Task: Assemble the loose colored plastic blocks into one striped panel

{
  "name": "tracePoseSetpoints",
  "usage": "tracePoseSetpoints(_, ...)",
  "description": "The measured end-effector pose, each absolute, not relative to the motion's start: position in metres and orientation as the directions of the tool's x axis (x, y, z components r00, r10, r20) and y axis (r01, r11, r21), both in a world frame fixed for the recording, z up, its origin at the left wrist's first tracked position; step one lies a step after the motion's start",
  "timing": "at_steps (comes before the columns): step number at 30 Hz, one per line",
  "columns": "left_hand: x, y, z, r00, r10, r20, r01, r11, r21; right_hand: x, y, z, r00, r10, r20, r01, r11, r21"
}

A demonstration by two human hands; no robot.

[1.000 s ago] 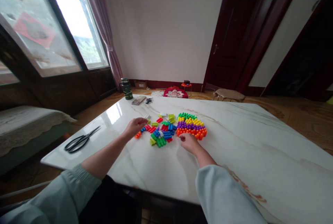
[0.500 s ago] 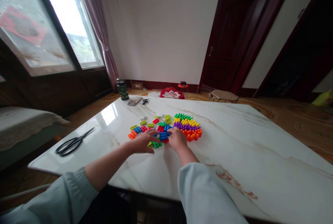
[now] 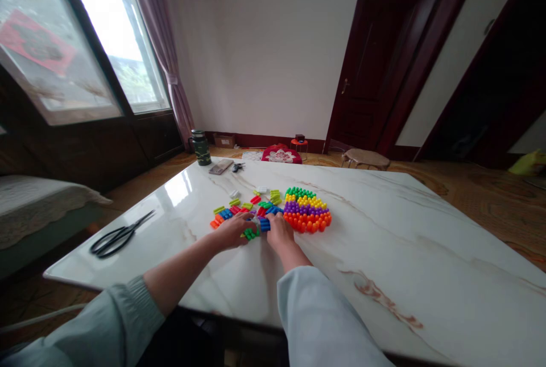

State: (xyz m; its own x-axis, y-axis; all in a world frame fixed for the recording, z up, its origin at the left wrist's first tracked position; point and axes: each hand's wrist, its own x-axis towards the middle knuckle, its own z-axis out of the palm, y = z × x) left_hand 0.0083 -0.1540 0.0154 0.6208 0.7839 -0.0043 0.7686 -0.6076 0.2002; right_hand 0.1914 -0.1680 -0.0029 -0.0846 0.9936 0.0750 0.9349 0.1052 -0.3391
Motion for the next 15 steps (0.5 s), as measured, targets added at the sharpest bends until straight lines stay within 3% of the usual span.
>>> tracePoseSetpoints(5,0.009,-0.153,0.015,0.559,0.828,0.032,0.814,-0.556,0.169,0.19,-0.167,-0.003,-0.096,0.993,0.069,0.941,0.113,-0.319)
tracePoseSetpoints(9,0.016,-0.15,0.016,0.463,0.876,0.135,0.834,-0.482,0.267,0.189,-0.17,0.007,-0.094,0.987,0.127,0.948,0.128,-0.293)
tracePoseSetpoints(15,0.024,-0.154,0.03,0.468,0.848,0.25,0.783,-0.528,0.329,0.181,-0.179,0.031,-0.139,0.96,0.243,0.927,0.213,-0.308)
